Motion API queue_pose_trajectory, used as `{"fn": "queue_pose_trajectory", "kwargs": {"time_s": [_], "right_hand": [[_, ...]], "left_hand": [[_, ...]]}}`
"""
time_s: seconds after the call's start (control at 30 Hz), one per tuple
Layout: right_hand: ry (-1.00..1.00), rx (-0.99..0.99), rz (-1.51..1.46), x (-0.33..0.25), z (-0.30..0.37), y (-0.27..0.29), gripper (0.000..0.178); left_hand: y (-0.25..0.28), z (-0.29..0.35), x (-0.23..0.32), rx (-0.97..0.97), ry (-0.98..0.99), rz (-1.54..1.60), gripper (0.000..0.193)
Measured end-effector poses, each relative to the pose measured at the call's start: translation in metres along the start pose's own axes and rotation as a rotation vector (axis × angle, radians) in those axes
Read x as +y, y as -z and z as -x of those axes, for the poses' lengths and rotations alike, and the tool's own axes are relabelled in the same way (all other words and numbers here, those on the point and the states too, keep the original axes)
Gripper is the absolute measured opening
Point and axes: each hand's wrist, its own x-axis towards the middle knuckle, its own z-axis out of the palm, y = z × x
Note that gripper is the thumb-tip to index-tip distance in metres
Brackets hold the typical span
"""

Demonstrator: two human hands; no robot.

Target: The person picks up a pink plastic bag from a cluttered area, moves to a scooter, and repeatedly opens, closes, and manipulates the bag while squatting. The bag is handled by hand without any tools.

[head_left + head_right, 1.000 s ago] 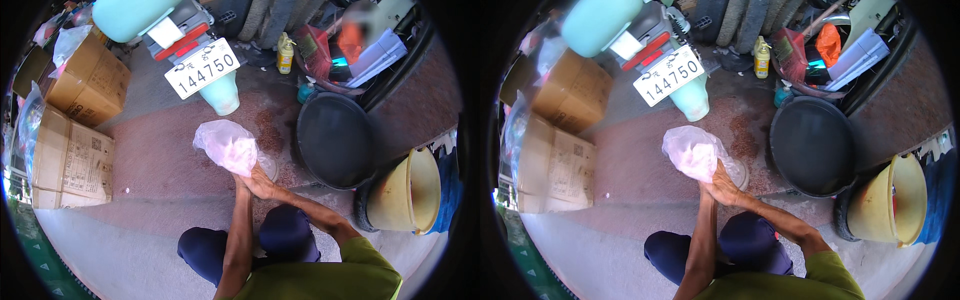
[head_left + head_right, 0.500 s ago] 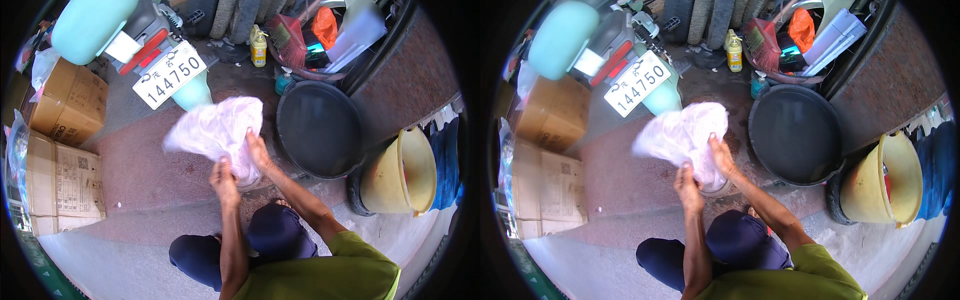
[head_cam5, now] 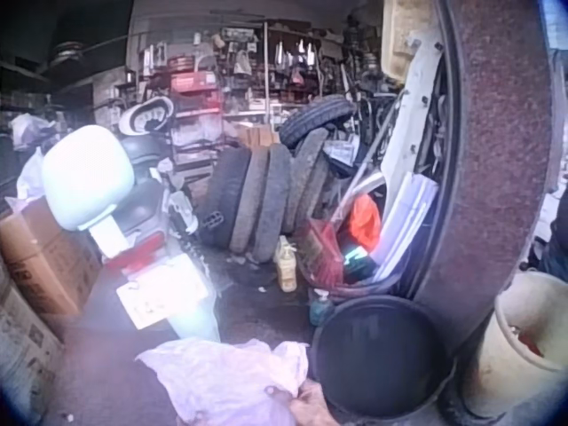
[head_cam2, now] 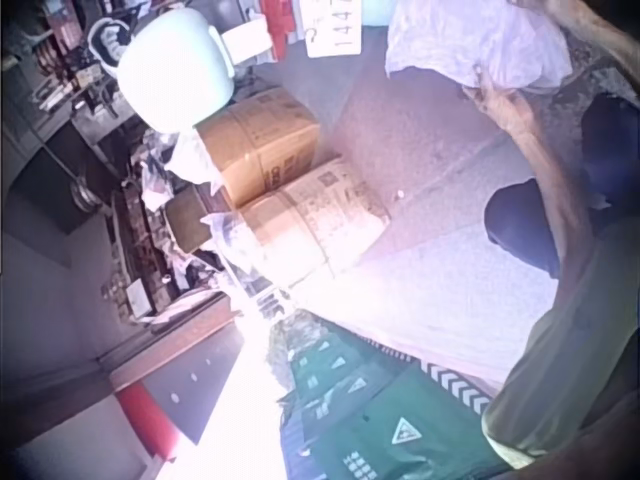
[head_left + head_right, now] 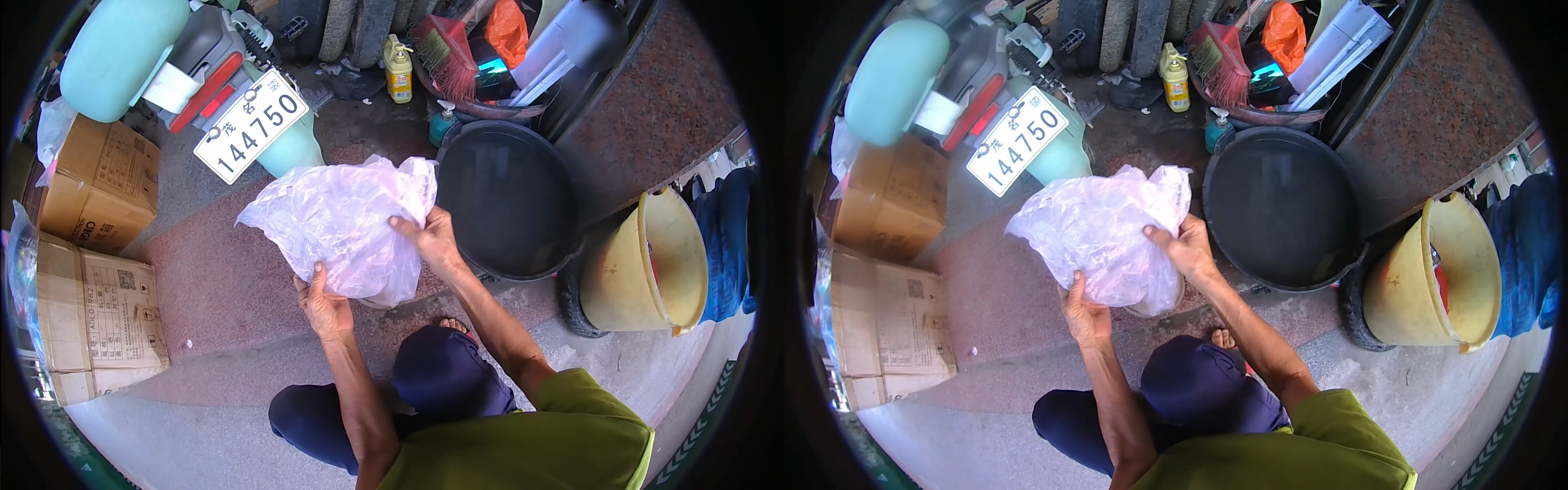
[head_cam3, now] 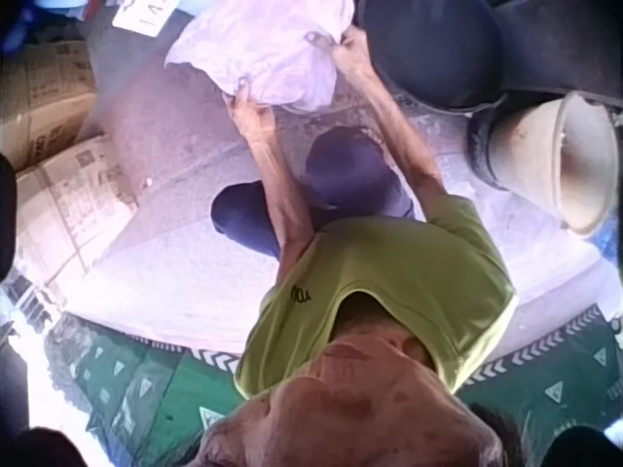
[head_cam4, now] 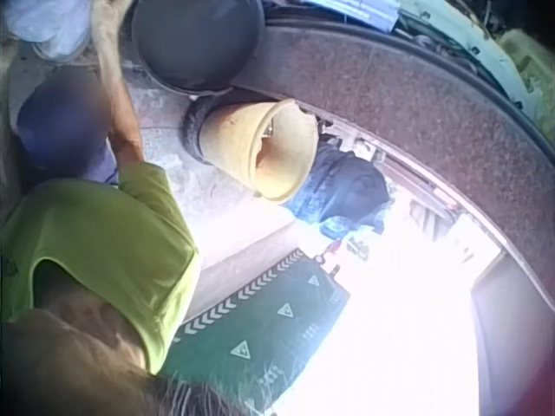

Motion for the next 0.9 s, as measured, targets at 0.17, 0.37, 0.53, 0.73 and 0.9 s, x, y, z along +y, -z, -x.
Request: {"fn": "queue_pose_trajectory", "kwargs": {"time_s": [0.17, 0.37, 0.53, 0.73, 0.9], "right_hand": [[-0.067, -0.031, -0.084, -0.009, 0.002, 0.008, 0.026], [-0.132, -0.324, 0.024, 0.003, 0.01, 0.007, 0.036], [-0.073, -0.074, 0.152, 0.01, 0.003, 0.004, 0.034], [-0.027, 0.001, -0.145, 0.017, 0.005, 0.011, 0.033], [0.0, -0.19, 0.205, 0.03, 0.023, -0.014, 0.02]], "left_hand": [[0.011, -0.002, 0.001, -0.082, 0.069, 0.118, 0.044], [0.009, 0.006, -0.024, -0.115, 0.018, -0.159, 0.039], [0.02, -0.002, -0.02, 0.059, -0.168, -0.424, 0.019], [0.005, 0.006, -0.022, 0.147, -0.192, -0.366, 0.023], [0.014, 0.002, -0.045, -0.036, -0.09, -0.488, 0.024]]}}
